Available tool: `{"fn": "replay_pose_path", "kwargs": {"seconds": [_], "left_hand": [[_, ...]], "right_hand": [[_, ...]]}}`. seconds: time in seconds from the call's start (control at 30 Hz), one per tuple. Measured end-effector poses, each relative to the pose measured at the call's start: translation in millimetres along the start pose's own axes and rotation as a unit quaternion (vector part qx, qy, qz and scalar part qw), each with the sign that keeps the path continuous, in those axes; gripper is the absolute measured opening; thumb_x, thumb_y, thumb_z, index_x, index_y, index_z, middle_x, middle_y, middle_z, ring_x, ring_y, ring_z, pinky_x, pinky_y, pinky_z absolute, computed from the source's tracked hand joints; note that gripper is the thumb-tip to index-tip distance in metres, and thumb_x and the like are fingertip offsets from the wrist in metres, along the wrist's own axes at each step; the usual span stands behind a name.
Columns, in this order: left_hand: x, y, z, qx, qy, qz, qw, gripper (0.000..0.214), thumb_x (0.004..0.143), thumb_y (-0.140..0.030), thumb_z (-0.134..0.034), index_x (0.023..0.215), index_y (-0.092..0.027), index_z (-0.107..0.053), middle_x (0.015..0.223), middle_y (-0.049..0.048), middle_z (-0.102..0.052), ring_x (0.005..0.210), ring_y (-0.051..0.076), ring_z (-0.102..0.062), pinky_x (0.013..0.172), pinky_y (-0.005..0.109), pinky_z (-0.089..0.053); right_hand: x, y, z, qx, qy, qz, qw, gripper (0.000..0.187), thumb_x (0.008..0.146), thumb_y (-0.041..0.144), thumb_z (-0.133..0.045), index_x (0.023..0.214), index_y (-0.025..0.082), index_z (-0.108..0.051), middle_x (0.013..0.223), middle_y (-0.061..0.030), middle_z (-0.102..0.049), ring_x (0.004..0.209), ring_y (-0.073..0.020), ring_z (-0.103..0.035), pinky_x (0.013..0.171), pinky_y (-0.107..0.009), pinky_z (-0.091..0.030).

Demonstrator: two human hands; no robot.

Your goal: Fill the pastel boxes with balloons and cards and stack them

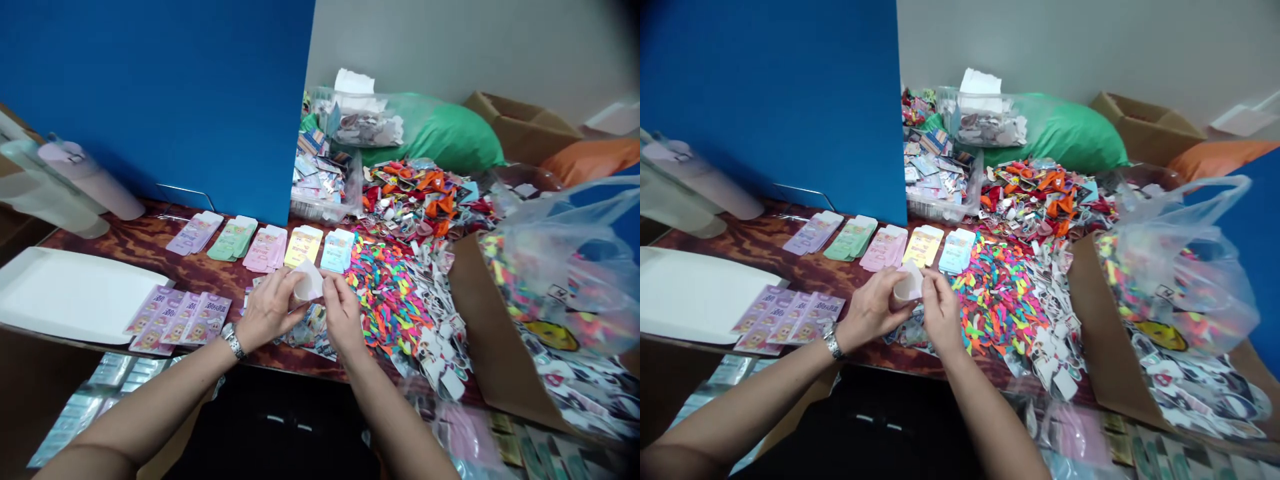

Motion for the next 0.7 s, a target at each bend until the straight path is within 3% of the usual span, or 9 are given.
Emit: {"fn": "replay_pose_path", "kwargs": {"seconds": [0.1, 0.2, 0.3, 0.43, 0.53, 0.7], "left_hand": [[-3.2, -3.4, -3.7, 0.035, 0.011, -0.013, 0.999, 0.059, 0.087, -0.031, -0.060, 0.137, -0.018, -0.033, 0.127, 0.0168, -0.055, 0.112, 0.030, -0.058, 0.086, 0.042, -0.053], [-4.7, -4.6, -6.0, 0.042, 0.025, -0.012, 0.999, 0.064, 0.087, -0.030, -0.060, 0.141, -0.018, -0.029, 0.128, 0.0170, -0.056, 0.112, 0.031, -0.058, 0.085, 0.043, -0.053], [-4.9, -4.9, -8.4, 0.036, 0.038, 0.000, 0.999, 0.067, 0.084, -0.027, -0.062, 0.141, -0.017, -0.029, 0.127, 0.0170, -0.056, 0.110, 0.031, -0.058, 0.084, 0.043, -0.053], [-5.5, -4.2, -9.1, 0.033, 0.024, 0.017, 0.999, 0.079, 0.082, -0.027, -0.063, 0.147, -0.013, -0.020, 0.131, 0.0188, -0.055, 0.109, 0.031, -0.059, 0.086, 0.042, -0.052], [-6.2, -3.5, -11.4, 0.051, 0.039, 0.023, 0.998, 0.086, 0.084, -0.031, -0.062, 0.151, -0.010, -0.013, 0.133, 0.0204, -0.053, 0.111, 0.031, -0.058, 0.089, 0.041, -0.052], [-6.2, -4.0, -14.4, 0.107, 0.067, 0.036, 0.991, 0.092, 0.087, -0.037, -0.056, 0.152, -0.001, -0.002, 0.126, 0.0236, -0.054, 0.106, 0.032, -0.057, 0.086, 0.041, -0.052]], "right_hand": [[5.8, -10.2, 0.8, 0.095, 0.011, -0.082, 0.992, 0.026, 0.093, 0.038, -0.053, 0.100, 0.018, -0.068, 0.095, -0.0048, -0.072, 0.086, -0.0185, -0.068, 0.073, -0.030, -0.059], [10.1, -6.5, 0.6, 0.122, 0.050, -0.100, 0.986, 0.024, 0.085, 0.034, -0.063, 0.103, 0.019, -0.068, 0.098, -0.0045, -0.073, 0.084, -0.0179, -0.069, 0.069, -0.028, -0.058], [10.1, 3.2, -0.4, 0.082, 0.090, -0.069, 0.990, 0.026, 0.084, 0.029, -0.065, 0.107, 0.019, -0.067, 0.103, -0.0053, -0.073, 0.092, -0.0183, -0.069, 0.078, -0.030, -0.058], [7.8, 13.4, 1.6, -0.063, 0.088, -0.006, 0.994, 0.026, 0.089, 0.023, -0.057, 0.113, 0.021, -0.067, 0.108, -0.0052, -0.072, 0.094, -0.0180, -0.068, 0.078, -0.029, -0.057], [8.0, 21.1, 3.3, -0.158, 0.091, 0.049, 0.982, 0.028, 0.089, 0.018, -0.055, 0.114, 0.022, -0.069, 0.109, -0.0055, -0.071, 0.097, -0.0185, -0.068, 0.081, -0.030, -0.057], [4.1, 29.7, -0.5, -0.216, 0.092, 0.146, 0.961, 0.028, 0.091, 0.013, -0.053, 0.110, 0.021, -0.071, 0.111, -0.0065, -0.073, 0.105, -0.0199, -0.068, 0.096, -0.034, -0.054]]}}
Point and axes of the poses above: each hand's wrist, its own x-axis towards the middle knuckle, its own z-axis out of the back of the hand, y = z × x, the point moved 5 cm from there along x, towards the middle knuckle
